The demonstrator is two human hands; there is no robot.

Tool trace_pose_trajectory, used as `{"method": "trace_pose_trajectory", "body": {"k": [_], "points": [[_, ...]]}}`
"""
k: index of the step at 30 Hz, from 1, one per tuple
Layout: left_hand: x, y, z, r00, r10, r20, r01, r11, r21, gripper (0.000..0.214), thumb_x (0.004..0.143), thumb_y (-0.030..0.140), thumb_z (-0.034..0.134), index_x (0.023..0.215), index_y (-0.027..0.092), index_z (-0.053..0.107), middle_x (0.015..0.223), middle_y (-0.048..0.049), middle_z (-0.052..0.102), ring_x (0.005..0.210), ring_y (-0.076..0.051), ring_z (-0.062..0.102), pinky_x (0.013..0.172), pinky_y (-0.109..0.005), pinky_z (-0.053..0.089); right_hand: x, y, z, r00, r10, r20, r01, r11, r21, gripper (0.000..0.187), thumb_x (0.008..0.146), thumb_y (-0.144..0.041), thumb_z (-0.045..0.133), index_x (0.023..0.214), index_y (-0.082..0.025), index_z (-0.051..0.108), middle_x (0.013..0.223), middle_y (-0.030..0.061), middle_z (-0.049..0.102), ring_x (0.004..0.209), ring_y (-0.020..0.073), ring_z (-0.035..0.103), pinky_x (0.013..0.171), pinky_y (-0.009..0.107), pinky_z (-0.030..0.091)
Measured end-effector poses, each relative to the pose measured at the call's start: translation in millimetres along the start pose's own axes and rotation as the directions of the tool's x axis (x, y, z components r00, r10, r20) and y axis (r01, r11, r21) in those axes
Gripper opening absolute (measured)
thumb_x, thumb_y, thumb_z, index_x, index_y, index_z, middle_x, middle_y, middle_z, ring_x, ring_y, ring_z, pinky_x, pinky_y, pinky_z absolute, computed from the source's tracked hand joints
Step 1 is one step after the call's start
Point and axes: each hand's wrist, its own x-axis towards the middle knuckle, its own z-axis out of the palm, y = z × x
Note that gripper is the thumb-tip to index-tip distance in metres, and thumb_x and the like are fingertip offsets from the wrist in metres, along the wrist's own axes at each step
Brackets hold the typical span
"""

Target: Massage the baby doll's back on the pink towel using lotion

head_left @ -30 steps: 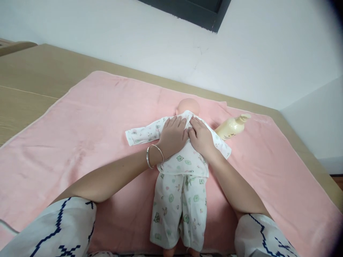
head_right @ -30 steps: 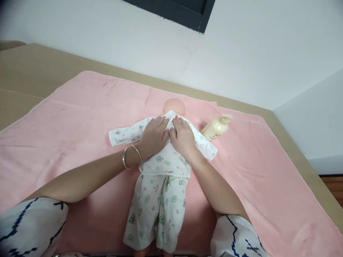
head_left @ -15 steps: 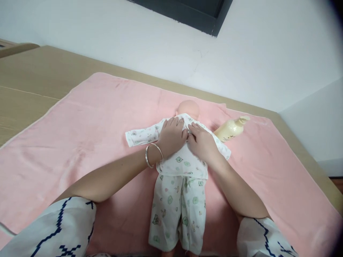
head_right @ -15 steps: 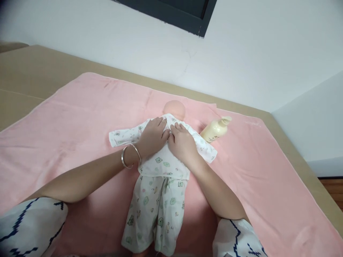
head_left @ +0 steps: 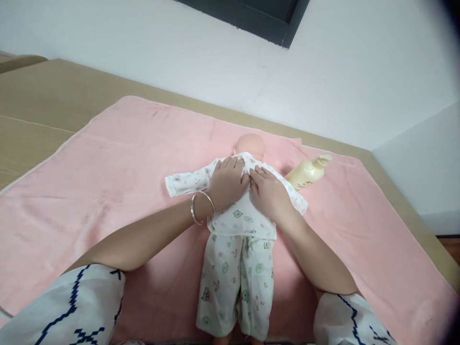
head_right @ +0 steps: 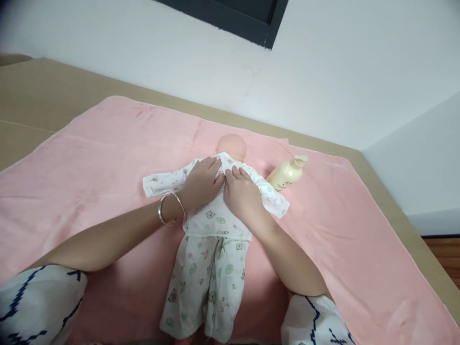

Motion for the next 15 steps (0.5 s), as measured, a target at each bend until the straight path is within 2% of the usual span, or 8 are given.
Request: {"method": "trace_pose_trajectory", "body": {"k": [2,5,8,12,15], "points": [[-9,10,-0.1,0.999,-0.015,-0.029,0.016,0.999,0.037,0.035,0.101,0.025,0.04,0.126,0.009,0.058,0.132,-0.0217,0.061,0.128,-0.036,0.054,0.106,-0.054,0.045,5,5,1,0.999,-0.03,0.013,0.03,0.999,0.023,0.043,0.1,-0.02,0.035,0.132,-0.012,0.063,0.145,0.0187,0.06,0.142,0.0316,0.049,0.12,0.054,0.039],[-18,19,-1.8,1.0,-0.002,-0.015,0.003,0.999,0.053,0.04,0.101,0.023,0.04,0.134,0.007,0.055,0.141,-0.0224,0.057,0.136,-0.037,0.049,0.109,-0.053,0.045,13,10,3,0.999,-0.033,0.022,0.032,0.998,0.047,0.043,0.1,-0.019,0.033,0.131,-0.009,0.061,0.146,0.0196,0.058,0.144,0.0313,0.046,0.122,0.058,0.035],[-14,13,-2.6,1.0,0.016,-0.007,-0.016,1.0,0.027,0.04,0.099,0.022,0.041,0.133,0.008,0.057,0.139,-0.0208,0.059,0.134,-0.035,0.051,0.11,-0.051,0.045,9,4,4,1.0,-0.002,-0.003,0.003,1.0,0.022,0.046,0.1,-0.019,0.031,0.134,-0.006,0.058,0.148,0.0221,0.055,0.144,0.0326,0.046,0.12,0.056,0.038],[-3,-4,0.4,0.996,0.094,-0.001,-0.094,0.995,-0.032,0.042,0.098,0.026,0.044,0.134,0.008,0.057,0.141,-0.0195,0.059,0.133,-0.032,0.053,0.114,-0.052,0.042,-6,-10,4,1.0,0.011,-0.023,-0.012,0.999,-0.046,0.047,0.098,-0.018,0.037,0.138,-0.004,0.057,0.148,0.0247,0.055,0.143,0.0374,0.047,0.118,0.058,0.04],[-5,-2,2.4,0.995,0.098,-0.009,-0.098,0.995,-0.012,0.043,0.1,0.025,0.042,0.136,0.005,0.055,0.144,-0.0215,0.057,0.137,-0.033,0.051,0.117,-0.052,0.04,-4,-8,5,1.0,0.01,-0.015,-0.011,0.998,-0.054,0.046,0.098,-0.017,0.037,0.136,-0.004,0.059,0.148,0.0246,0.055,0.144,0.0371,0.047,0.118,0.057,0.041]]}}
